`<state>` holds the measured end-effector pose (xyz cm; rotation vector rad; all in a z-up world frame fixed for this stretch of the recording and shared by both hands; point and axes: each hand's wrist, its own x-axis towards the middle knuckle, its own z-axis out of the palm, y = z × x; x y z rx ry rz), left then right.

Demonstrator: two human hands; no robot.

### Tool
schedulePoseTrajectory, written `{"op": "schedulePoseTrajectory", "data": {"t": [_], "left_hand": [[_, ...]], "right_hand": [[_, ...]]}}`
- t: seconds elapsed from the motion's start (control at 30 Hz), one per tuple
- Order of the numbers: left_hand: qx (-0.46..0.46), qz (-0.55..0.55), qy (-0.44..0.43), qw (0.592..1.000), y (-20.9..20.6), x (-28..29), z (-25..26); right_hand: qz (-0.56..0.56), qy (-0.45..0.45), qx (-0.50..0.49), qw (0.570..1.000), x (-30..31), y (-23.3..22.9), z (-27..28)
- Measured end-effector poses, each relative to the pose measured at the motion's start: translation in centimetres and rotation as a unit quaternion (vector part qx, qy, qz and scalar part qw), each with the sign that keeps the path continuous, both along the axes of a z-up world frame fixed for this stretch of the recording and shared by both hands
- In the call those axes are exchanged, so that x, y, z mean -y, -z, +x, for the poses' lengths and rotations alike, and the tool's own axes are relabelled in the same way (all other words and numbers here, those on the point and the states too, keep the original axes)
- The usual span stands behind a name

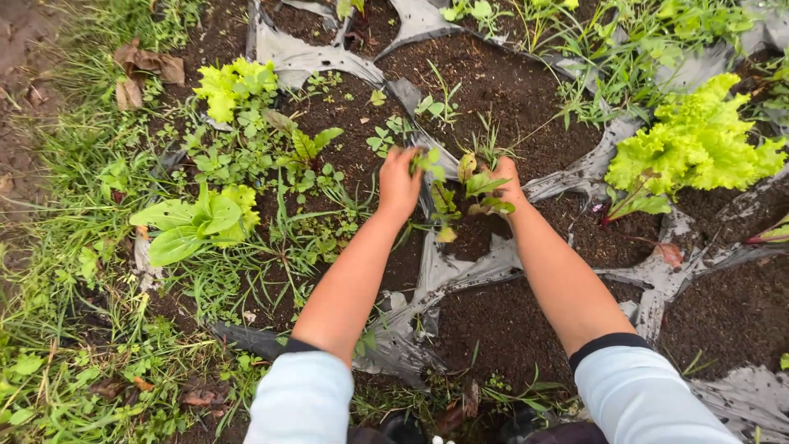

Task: The person kneels in a garden bed and removes weeds by hand from around various plants, including lettuce and chard. They pull the weeds from the soil and gather them into a pile in their hands.

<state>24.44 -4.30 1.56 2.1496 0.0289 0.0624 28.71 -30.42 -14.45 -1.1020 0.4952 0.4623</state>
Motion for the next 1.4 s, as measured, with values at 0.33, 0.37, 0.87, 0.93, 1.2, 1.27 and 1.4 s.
{"op": "schedulePoseTrajectory", "data": {"t": [0.33, 0.37, 0.87, 0.93, 1.2, 1.27, 1.4], "left_hand": [[0.029, 0.191, 0.079, 0.978, 8.1, 4.7, 7.6], [0.031, 0.269, 0.085, 0.959, 7.6, 4.6, 7.6], [-0.097, -0.177, -0.083, 0.976, 10.9, -2.8, 1.4], [-0.093, -0.214, -0.092, 0.968, 10.2, -3.2, -0.7], [-0.133, -0.183, -0.022, 0.974, 3.9, -5.1, -2.9], [-0.107, -0.144, -0.007, 0.984, 2.7, -4.3, -2.9], [-0.050, -0.132, 0.046, 0.989, 2.6, -1.2, 0.7]], "right_hand": [[-0.413, -0.191, 0.280, 0.845, 1.7, 21.3, 0.4], [-0.398, -0.070, 0.287, 0.869, 1.1, 23.2, 0.6], [-0.450, 0.007, 0.228, 0.863, -3.3, -3.2, 5.0], [-0.499, -0.021, 0.229, 0.836, -2.4, 1.3, 7.4], [-0.586, -0.165, 0.237, 0.757, -8.4, -9.1, 6.0], [-0.608, -0.190, 0.239, 0.733, -7.4, -6.6, 6.5], [-0.587, -0.211, 0.255, 0.739, -3.5, -0.6, 6.7]]}}
